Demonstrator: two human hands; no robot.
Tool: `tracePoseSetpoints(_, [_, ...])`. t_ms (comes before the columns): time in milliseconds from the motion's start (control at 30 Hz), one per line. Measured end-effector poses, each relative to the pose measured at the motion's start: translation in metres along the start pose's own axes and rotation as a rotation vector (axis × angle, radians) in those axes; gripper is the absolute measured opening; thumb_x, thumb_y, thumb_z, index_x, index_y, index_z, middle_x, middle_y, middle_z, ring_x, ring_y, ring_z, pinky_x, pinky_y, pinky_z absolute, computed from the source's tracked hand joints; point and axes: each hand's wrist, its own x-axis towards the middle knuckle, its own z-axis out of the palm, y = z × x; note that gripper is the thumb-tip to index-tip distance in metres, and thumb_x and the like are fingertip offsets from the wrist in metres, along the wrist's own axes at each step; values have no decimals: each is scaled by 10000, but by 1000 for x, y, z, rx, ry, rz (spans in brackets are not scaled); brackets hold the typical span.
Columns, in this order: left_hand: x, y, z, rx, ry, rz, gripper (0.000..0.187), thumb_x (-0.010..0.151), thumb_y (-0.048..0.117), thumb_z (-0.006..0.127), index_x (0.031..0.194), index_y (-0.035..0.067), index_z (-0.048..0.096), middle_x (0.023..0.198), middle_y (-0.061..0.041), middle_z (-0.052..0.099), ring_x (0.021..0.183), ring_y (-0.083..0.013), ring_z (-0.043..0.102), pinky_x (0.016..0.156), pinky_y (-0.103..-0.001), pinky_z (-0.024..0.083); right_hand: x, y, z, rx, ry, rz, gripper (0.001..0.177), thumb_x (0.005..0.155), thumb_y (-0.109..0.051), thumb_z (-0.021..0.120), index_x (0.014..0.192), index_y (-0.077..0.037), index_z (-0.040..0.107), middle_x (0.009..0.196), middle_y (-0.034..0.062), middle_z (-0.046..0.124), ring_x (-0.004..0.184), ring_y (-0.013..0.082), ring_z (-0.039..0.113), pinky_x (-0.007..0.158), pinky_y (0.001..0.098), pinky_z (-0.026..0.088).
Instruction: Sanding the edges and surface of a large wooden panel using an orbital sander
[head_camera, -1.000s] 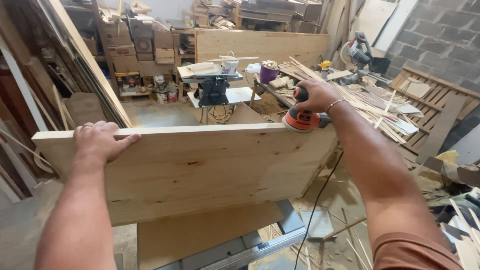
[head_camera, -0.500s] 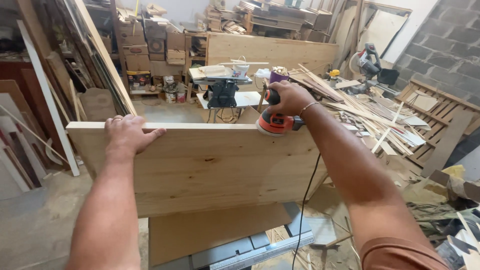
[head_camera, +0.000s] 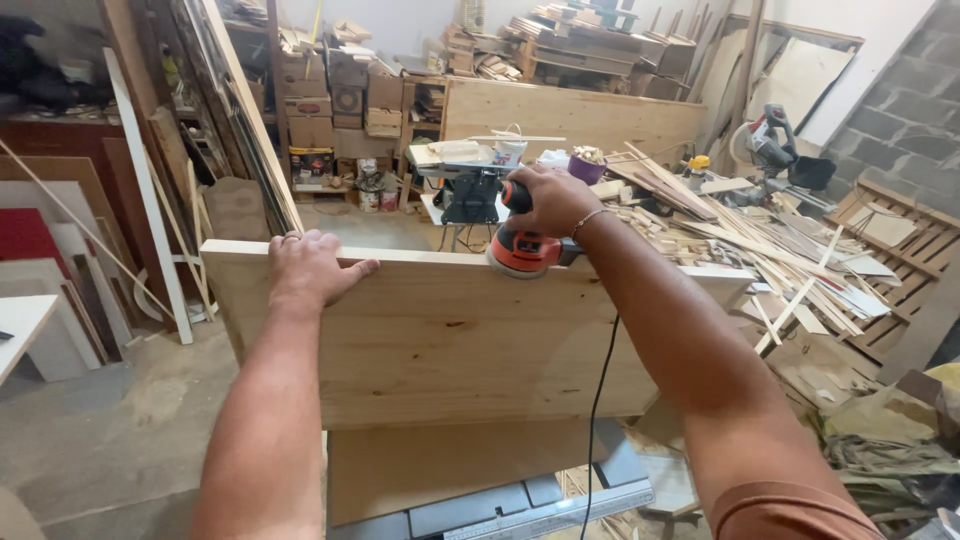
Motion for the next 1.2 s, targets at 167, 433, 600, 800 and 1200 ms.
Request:
tracePoseSetpoints(167, [-2,2,-5,-4,5,17,906,711,980,470,1200,258,718,1290,-19,690,1295,-283,566,1110,-417,354,10,-34,0,8,6,-34,758,785,-558,770,1455,-317,508,1310,72,614,1192,363,638,1024,490,525])
tracePoseSetpoints(433, [3,-1,6,69,-43,30,854,650,905,596,1227,281,669,1295,30,663,1321,-230,548,1098,-406,356,25,-83,3,27,56,-117,774,765,-566,777,1441,-304,504,1302,84,609,1176,406,639,1021,519,532])
tracePoseSetpoints(600, [3,-2,5,62,4,54,828,646,866,648,1225,274,662,1286,31,668,1311,-225,554,1089,-401,360,40,-107,8,30,70,-150,758,760,-580,770,1419,-301,522,1280,76,623,1189,388,640,1022,507,532])
tracePoseSetpoints(800, [-3,0,0,23,-9,67,868,651,882,631,1244,249,656,1311,17,665,1326,-232,546,1114,-410,351,52,-129,13,27,79,-156,760,739,-610,748,1408,-328,524,1265,56,620,1189,364,645,1028,493,532])
tracePoseSetpoints(1200, [-12,1,-11,-46,-13,80,806,687,797,700,1245,216,657,1325,-20,662,1335,-263,543,1164,-456,317,61,-146,12,53,79,-195,782,722,-606,763,1408,-323,515,1260,69,617,1197,377,640,1056,491,515])
